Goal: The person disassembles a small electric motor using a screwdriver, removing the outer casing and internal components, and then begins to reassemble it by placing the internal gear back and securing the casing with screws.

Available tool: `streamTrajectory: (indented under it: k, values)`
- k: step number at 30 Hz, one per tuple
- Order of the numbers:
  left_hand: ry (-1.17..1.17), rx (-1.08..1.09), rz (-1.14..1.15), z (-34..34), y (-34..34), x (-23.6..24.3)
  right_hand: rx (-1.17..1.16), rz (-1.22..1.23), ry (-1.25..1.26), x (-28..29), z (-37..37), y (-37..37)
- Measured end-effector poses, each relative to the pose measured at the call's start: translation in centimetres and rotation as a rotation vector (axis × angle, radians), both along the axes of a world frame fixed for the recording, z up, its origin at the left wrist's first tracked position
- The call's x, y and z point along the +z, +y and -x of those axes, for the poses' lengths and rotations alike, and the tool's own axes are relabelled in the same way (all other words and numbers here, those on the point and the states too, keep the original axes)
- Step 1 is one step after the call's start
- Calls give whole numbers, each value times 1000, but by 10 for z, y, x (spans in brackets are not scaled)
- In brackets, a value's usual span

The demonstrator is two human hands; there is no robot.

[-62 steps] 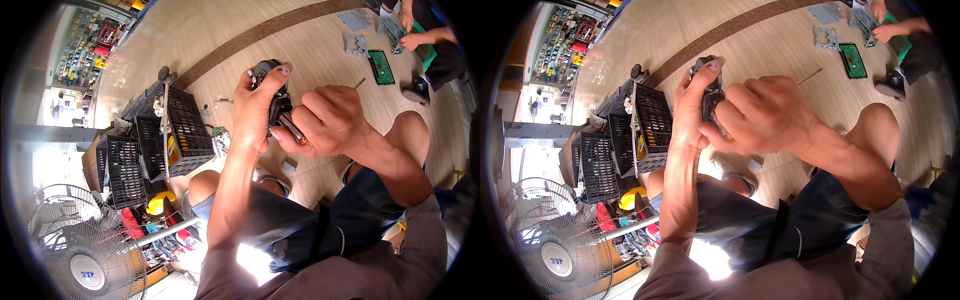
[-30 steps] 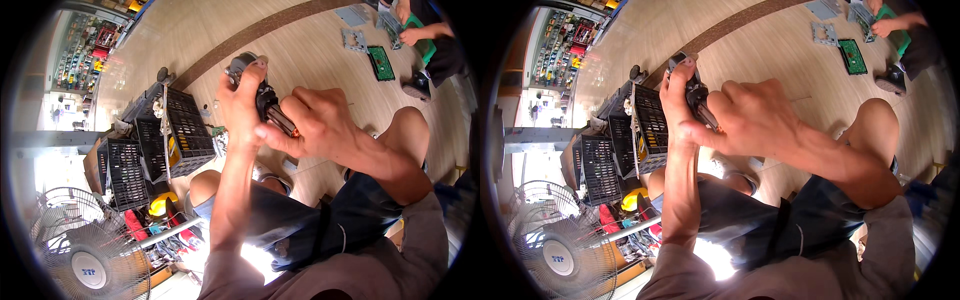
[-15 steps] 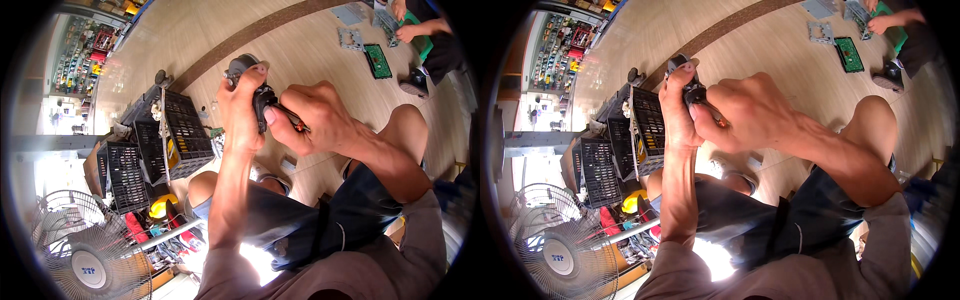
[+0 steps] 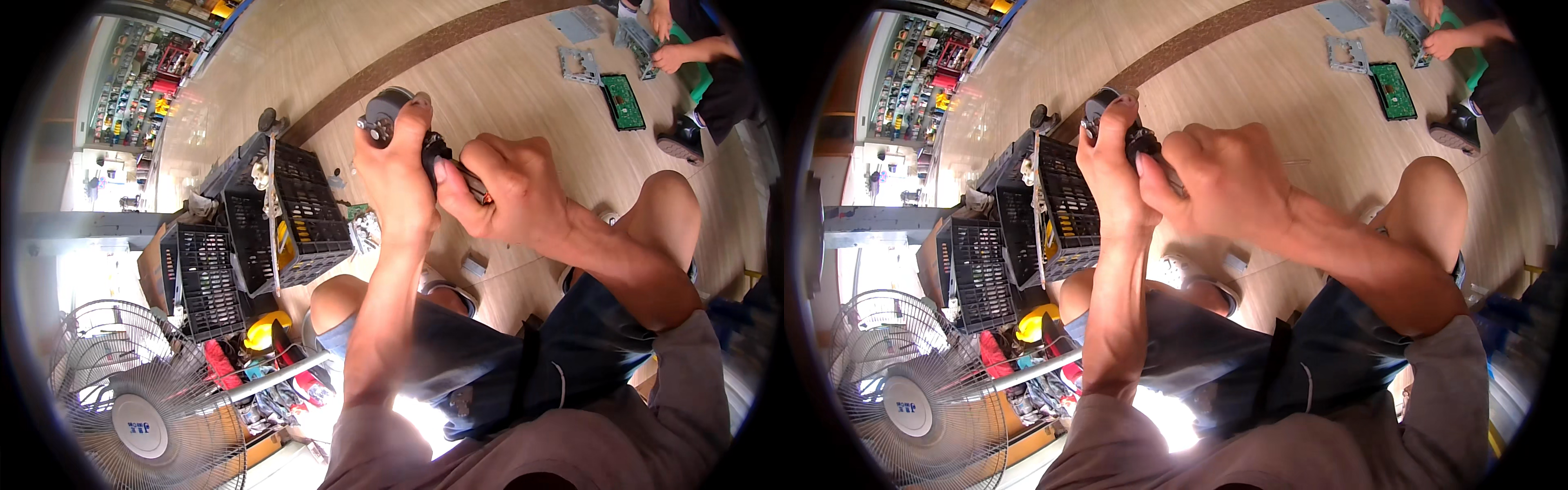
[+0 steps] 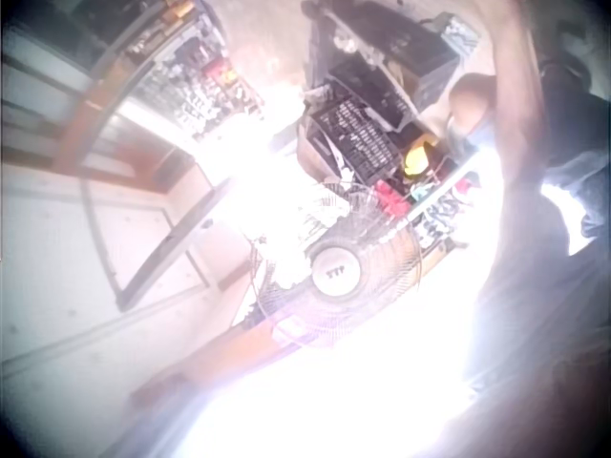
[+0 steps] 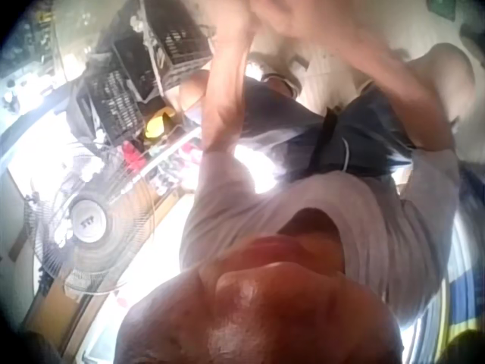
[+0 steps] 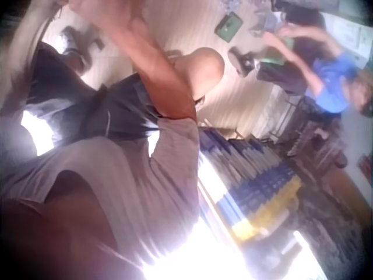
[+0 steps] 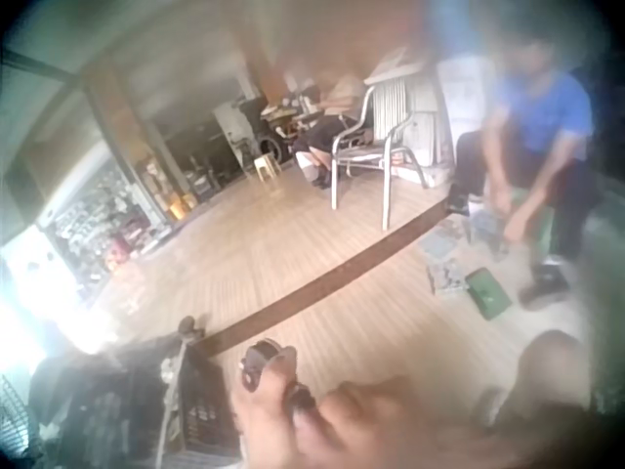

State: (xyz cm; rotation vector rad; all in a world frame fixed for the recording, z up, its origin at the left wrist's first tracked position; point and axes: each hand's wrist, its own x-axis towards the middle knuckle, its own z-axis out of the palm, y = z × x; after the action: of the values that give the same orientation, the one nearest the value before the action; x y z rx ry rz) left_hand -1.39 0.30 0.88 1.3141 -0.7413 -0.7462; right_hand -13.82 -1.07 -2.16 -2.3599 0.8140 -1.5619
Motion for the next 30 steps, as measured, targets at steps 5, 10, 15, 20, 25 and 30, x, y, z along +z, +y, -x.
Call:
streamTrajectory:
  k: [5,10,15,20,25,30]
  values:
    - [98,-22,54,1,1,6,70,-83,-38,9,4,-3]
    - [135,-14,126,6,1,10,222,-449,-154,20,7,1]
    - [106,-6,120,-3,-3,11,252,-542,-77,29,18,-5]
    - [128,-56,29,-10,1,15,354,-560,36,38,40,-6]
    - [86,-61,26,1,5,5,343,-508,150,36,32,-3]
    - [11,-66,35,0,5,8,280,-364,186,29,32,-2]
